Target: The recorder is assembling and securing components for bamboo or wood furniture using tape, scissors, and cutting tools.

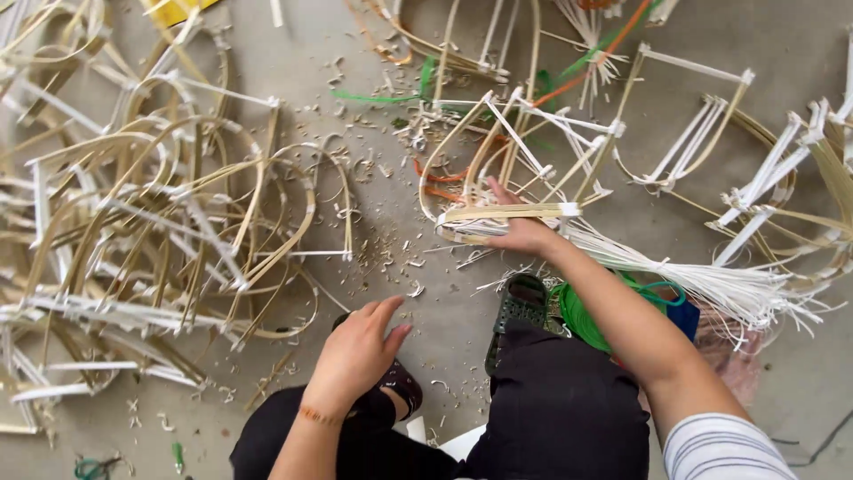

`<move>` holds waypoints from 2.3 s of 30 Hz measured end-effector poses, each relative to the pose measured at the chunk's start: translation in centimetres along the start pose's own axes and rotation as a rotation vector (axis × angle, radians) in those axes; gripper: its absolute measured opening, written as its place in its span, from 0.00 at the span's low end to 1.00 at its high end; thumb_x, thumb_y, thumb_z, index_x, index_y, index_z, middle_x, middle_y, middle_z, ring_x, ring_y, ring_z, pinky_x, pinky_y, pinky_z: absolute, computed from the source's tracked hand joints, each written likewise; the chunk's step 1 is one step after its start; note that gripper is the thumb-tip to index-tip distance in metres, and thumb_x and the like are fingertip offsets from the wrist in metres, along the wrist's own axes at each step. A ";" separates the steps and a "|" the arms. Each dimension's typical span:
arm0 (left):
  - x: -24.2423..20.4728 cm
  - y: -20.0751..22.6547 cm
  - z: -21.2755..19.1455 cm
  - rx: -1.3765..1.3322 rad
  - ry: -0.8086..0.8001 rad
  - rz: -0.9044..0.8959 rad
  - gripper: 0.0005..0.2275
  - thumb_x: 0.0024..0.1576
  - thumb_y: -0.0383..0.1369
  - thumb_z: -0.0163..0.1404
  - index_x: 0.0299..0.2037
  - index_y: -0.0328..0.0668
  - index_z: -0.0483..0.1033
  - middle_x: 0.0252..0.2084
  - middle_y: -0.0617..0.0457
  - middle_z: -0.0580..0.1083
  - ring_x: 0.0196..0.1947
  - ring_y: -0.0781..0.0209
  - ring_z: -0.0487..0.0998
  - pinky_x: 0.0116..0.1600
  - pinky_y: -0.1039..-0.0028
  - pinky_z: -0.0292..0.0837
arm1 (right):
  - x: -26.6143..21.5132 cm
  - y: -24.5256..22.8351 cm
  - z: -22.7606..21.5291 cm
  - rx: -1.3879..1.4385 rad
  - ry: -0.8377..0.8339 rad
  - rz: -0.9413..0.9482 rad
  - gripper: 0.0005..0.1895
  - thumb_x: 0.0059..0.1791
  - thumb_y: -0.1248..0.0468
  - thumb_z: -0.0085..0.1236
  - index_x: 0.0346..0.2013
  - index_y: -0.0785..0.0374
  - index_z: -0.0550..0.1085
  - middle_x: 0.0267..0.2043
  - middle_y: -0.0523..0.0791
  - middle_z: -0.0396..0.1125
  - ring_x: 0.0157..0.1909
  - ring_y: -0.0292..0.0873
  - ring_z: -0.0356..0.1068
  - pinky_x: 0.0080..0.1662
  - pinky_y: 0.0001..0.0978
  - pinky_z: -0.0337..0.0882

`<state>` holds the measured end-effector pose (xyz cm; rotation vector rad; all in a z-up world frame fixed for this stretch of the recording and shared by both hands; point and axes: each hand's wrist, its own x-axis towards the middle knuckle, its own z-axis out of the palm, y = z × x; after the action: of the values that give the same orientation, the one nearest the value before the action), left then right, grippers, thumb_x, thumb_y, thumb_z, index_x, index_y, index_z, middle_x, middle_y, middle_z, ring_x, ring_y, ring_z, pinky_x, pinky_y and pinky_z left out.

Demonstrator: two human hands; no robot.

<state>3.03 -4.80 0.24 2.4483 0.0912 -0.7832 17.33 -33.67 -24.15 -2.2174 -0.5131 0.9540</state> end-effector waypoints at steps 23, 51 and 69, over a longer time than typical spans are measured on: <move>-2.4 -1.1 2.1 -1.096 0.496 0.192 0.19 0.68 0.32 0.40 0.68 0.36 0.63 0.28 0.51 0.80 0.20 0.65 0.75 0.29 0.72 0.72 | -26.6 -22.4 -8.2 0.893 0.462 -0.466 0.27 0.57 0.67 0.57 0.70 0.65 0.59 0.64 0.47 0.64 0.48 0.40 0.74 0.51 0.33 0.76; -16.8 3.6 -0.3 -1.029 0.533 0.425 0.19 0.70 0.32 0.49 0.70 0.37 0.67 0.37 0.53 0.77 0.24 0.74 0.71 0.28 0.83 0.67 | -31.2 -28.9 -5.9 0.600 0.525 -0.270 0.25 0.53 0.68 0.50 0.65 0.69 0.64 0.51 0.44 0.68 0.45 0.33 0.67 0.48 0.20 0.69; -21.3 9.1 -1.6 -0.351 0.573 0.649 0.27 0.56 0.32 0.65 0.64 0.33 0.70 0.25 0.56 0.68 0.19 0.70 0.63 0.25 0.77 0.62 | -28.1 -22.4 -3.0 1.018 0.232 -0.156 0.27 0.53 0.67 0.51 0.68 0.71 0.64 0.53 0.55 0.72 0.51 0.45 0.74 0.52 0.39 0.74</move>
<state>-11.66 -9.39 17.56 2.0903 -0.3119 0.2064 -0.95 -35.27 6.93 -1.3085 -0.0412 0.6390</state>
